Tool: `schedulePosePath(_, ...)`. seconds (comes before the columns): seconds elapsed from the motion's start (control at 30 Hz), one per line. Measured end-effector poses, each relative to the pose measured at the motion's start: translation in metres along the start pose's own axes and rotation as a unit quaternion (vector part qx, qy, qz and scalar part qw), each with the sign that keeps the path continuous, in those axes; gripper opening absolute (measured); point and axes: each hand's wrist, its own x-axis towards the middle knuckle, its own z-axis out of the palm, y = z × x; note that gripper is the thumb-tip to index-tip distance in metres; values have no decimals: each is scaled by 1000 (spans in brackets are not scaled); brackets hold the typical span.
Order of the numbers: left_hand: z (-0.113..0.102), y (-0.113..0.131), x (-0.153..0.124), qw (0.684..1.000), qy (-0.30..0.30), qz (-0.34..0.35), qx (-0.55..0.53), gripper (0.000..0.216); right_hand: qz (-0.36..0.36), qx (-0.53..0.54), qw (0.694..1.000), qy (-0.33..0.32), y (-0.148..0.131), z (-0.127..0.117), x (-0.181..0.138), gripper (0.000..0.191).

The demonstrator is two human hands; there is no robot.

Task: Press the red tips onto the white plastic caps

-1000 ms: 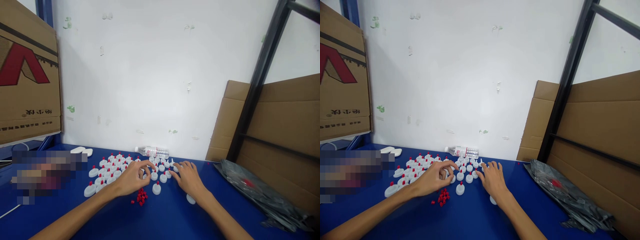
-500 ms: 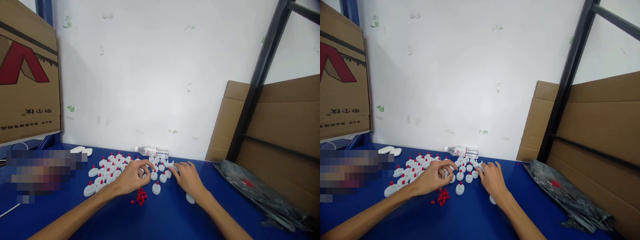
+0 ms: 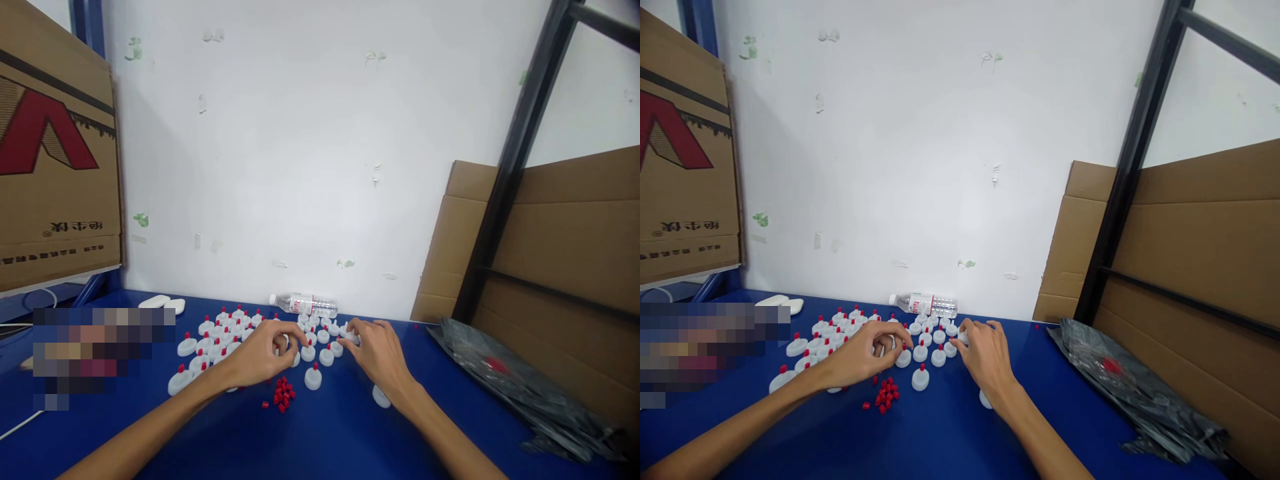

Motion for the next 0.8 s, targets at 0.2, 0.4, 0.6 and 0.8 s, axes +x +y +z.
schedulePosePath(0.2, -25, 6, 1, 989, -140, -29, 36, 23, -2, 7, 1000, 8, -2, 0, -2, 17)
schedulePosePath(0.4, -55, -6, -4, 960, -207, -122, 145, 16, 8, 13, 1000, 5, -5, -2, -4, 15)
schedulePosePath(0.6, -64, -13, -8, 928, -252, -216, 169, 24, 8, 12, 1000, -3, -8, -3, -4, 13)
schedulePosePath(0.8, -56, -14, -9, 929, -250, -199, 185, 9, 2, 18, 1000, 5, -10, -2, -5, 16)
